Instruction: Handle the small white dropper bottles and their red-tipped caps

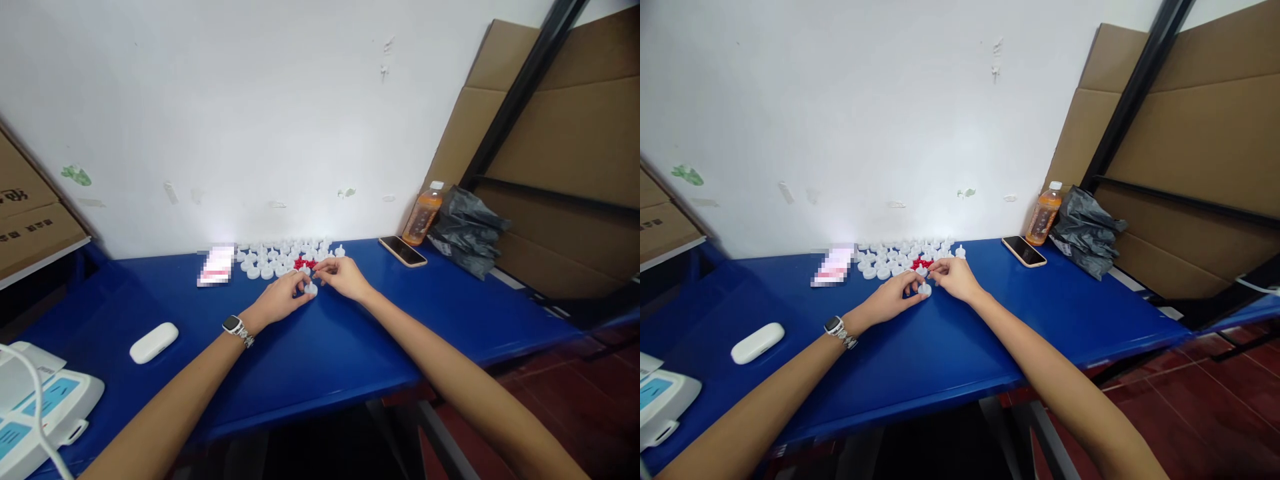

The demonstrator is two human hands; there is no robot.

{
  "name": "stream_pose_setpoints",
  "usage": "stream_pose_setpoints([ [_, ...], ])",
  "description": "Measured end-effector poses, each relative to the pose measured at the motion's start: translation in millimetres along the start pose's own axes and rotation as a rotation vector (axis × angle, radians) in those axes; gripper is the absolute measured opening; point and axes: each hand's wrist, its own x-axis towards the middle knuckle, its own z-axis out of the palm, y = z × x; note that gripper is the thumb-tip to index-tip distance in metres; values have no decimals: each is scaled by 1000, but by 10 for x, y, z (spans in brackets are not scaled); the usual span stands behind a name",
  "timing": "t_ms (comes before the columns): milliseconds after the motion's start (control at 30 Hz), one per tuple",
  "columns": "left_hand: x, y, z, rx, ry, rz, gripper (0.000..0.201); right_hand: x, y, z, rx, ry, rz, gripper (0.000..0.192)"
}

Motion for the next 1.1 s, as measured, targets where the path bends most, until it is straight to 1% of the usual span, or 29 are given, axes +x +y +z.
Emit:
stream_pose_setpoints([
  [100, 1, -3, -2, -3, -2, 3, 27, -19, -29, 14, 134, -33, 41, 15],
  [333, 7, -5, 1, -29, -9, -4, 26, -50, -46, 20, 155, -33, 16, 28],
  [433, 6, -9, 0, -29, -9, 2, 26, -68, -48, 40, 116, -20, -17, 29],
  [600, 11, -20, 5, -14, -2, 14, 26, -111, -127, 69, -83, 49, -126, 23],
  [700, 18, -24, 12, -10, 1, 15, 26, -122, -147, 80, -147, 74, -200, 21],
  [767, 23, -25, 16, -14, 3, 10, 26, -123, -138, 87, -150, 55, -211, 21],
  [900, 28, -30, 16, -23, 0, -4, 29, -122, -115, 96, -123, 17, -181, 20],
  [1100, 28, -54, 25, -40, 7, -14, 35, -134, -131, 110, -155, -21, -240, 12],
])
